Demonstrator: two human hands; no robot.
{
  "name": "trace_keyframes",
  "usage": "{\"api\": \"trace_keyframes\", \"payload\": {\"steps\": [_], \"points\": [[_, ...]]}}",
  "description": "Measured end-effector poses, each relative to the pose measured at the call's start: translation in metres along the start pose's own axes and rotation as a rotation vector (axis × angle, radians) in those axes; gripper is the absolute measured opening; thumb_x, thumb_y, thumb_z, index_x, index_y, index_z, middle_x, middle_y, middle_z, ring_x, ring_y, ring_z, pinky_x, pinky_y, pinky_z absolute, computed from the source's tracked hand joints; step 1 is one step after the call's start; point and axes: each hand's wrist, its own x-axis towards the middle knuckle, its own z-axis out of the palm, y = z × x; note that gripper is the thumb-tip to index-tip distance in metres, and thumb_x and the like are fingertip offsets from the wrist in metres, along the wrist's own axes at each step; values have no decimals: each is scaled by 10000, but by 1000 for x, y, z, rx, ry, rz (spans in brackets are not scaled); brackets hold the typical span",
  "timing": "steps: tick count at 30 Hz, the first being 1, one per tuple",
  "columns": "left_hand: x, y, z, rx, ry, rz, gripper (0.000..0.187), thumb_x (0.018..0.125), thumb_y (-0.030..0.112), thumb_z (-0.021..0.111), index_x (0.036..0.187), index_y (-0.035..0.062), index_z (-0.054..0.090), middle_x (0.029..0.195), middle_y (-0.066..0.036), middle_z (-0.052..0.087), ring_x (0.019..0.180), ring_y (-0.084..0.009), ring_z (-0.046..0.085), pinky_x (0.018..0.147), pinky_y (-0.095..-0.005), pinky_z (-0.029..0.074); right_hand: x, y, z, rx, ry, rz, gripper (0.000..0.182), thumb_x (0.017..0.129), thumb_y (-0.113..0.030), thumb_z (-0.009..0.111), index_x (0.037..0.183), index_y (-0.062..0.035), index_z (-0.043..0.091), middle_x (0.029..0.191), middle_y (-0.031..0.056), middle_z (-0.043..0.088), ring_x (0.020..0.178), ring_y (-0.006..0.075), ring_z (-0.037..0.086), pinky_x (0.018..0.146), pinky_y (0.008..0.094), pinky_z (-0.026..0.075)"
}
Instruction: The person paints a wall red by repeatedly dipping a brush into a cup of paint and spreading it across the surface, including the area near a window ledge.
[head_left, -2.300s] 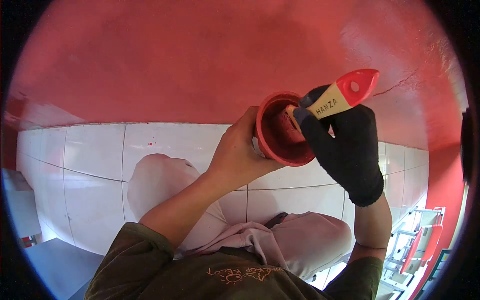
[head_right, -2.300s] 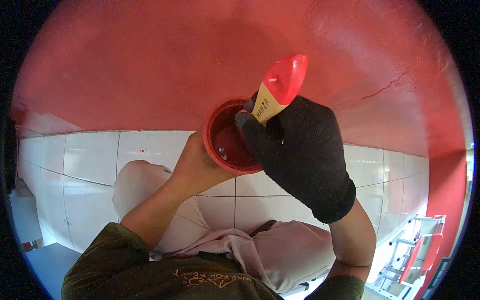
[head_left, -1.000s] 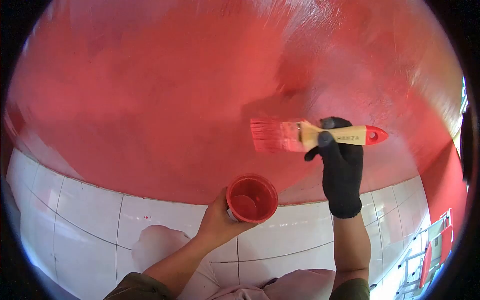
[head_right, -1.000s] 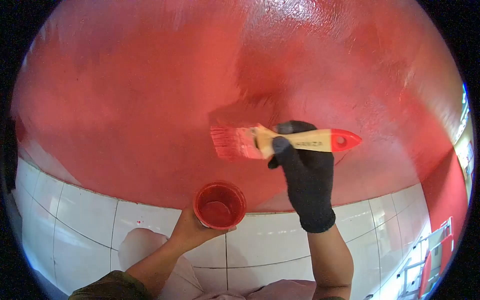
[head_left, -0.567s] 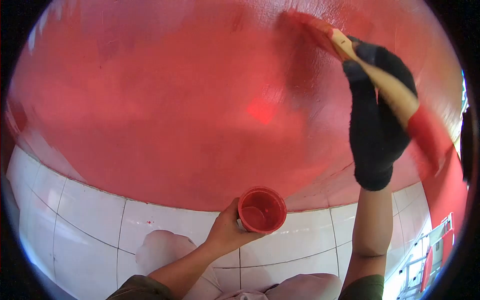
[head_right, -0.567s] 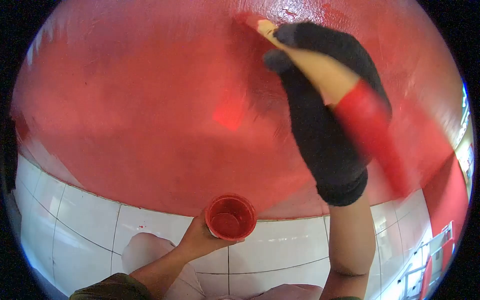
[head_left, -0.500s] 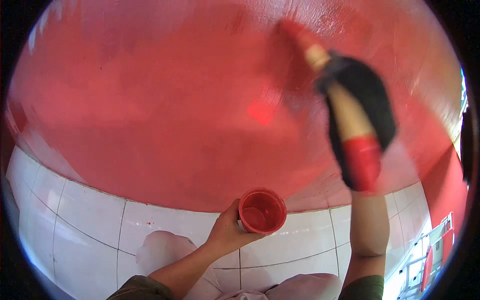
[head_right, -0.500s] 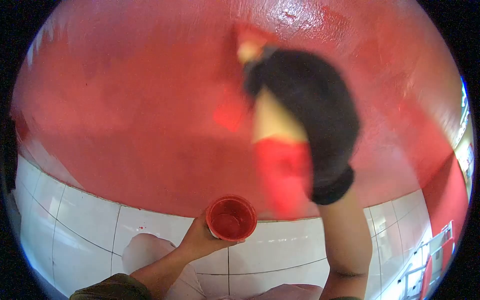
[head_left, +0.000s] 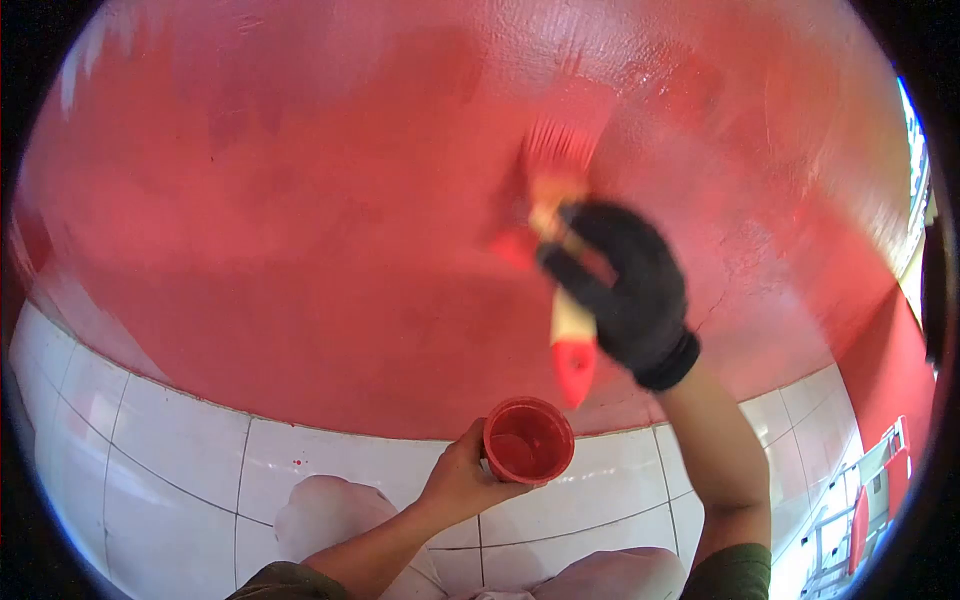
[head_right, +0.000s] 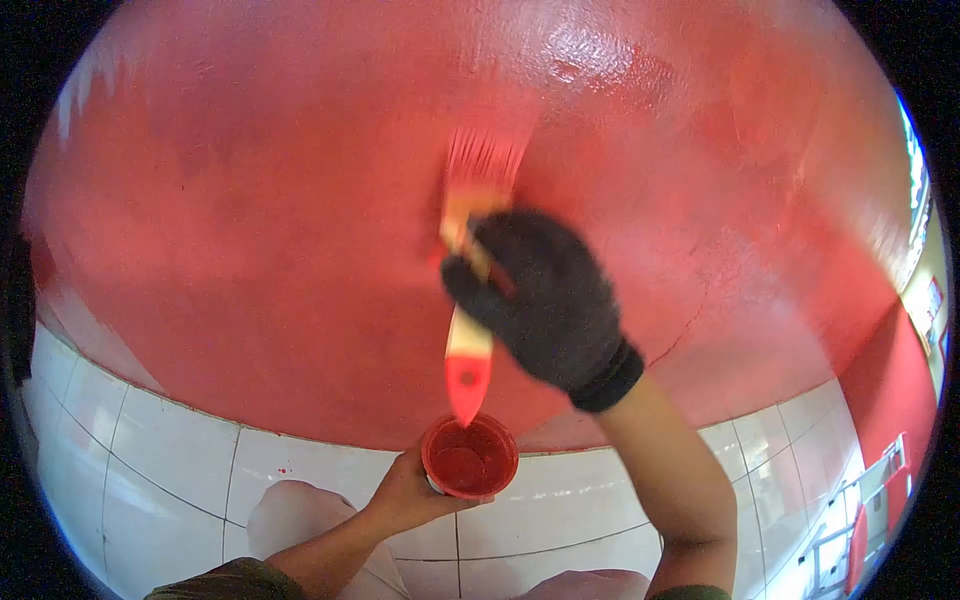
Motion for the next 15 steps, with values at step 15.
{"api": "trace_keyframes", "payload": {"steps": [15], "points": [[-11,7,1,16,-75,-47,775,641,351,830,1252,75,443,1193,-105,567,1105,-230,558,912,-336,460,-6,-7,-1,-50,-193,-329,237,789,-190,691,979,-54,652,950,143,628,878,318,613,755,416,507]]}}
